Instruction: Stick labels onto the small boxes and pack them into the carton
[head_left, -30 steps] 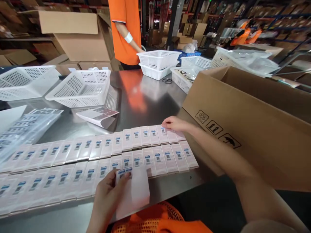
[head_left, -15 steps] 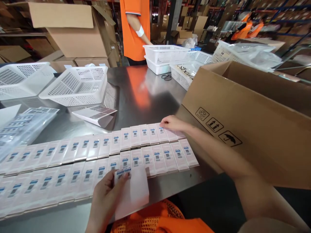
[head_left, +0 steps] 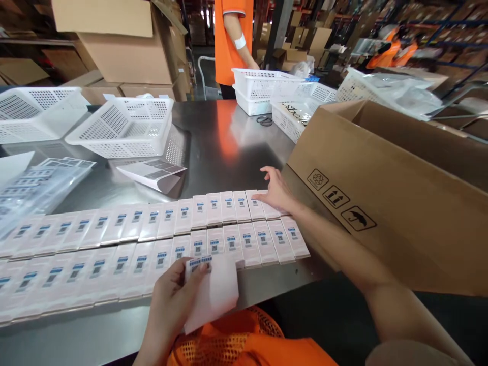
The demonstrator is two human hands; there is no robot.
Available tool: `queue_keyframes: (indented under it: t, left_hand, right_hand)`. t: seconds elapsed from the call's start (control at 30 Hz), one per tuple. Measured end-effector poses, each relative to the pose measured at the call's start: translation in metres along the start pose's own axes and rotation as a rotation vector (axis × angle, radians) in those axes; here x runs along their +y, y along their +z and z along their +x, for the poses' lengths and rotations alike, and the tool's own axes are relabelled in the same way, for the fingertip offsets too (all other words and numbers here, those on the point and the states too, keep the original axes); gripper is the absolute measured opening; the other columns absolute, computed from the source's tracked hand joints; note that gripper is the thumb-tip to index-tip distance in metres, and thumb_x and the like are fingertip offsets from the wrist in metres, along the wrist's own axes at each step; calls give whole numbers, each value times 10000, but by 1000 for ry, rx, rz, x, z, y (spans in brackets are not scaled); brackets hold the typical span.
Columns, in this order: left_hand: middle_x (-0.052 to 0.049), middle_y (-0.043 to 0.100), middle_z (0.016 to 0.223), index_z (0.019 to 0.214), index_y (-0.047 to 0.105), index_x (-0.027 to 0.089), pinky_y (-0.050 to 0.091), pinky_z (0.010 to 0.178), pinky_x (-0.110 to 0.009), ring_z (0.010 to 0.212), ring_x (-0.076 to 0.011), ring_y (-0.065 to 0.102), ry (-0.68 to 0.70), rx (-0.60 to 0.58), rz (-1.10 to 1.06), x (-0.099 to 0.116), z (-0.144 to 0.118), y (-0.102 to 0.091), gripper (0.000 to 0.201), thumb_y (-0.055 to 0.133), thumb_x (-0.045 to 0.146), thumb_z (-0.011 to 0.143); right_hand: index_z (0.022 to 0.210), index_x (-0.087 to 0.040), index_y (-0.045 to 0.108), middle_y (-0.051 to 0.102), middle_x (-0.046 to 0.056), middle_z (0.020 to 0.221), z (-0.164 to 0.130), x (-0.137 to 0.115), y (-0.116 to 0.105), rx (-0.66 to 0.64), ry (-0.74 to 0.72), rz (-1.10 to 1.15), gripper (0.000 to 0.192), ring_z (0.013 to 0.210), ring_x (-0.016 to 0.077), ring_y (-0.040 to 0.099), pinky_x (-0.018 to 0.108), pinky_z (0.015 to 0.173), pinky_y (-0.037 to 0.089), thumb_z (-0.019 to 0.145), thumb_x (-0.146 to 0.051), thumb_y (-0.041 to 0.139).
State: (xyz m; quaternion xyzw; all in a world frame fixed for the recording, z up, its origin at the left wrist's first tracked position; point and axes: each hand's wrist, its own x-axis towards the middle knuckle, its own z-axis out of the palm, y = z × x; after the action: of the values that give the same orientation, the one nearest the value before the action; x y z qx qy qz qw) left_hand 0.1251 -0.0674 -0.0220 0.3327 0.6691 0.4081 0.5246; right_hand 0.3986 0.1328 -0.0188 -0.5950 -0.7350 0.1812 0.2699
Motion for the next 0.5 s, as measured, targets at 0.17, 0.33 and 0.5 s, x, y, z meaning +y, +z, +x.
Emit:
queue_keyframes:
  t: [0.17, 0.33, 0.5]
  left_hand:
    - [-65, 738, 871, 903, 709, 172, 466, 640, -240, 764, -198, 625, 92, -70, 1, 6, 3, 8, 393, 722, 526, 732]
    - [-37, 665, 745, 804, 675, 162, 409, 587, -222, 667, -152, 538, 149, -137, -43, 16, 4, 15, 368, 703, 526, 760]
    - [10, 519, 593, 674, 607, 160, 304, 490, -205, 550, -110, 413, 82, -147, -79, 19, -1, 18, 491, 684, 642, 725]
  right_hand:
    - [1098, -202, 643, 602, 44, 987, -42, -45, 4, -40, -111, 181, 343, 661, 117, 542, 266, 624, 467, 805, -365, 719]
    - [967, -243, 722, 666, 37, 914, -85, -93, 5, -256, -528, 339, 168, 782, 148, 623, 280, 700, 495, 841, -354, 722]
    - [899, -293, 703, 711, -9, 813, -107, -100, -2, -71, -996, 168, 159, 757, 150, 625, 334, 696, 447, 931, -214, 569]
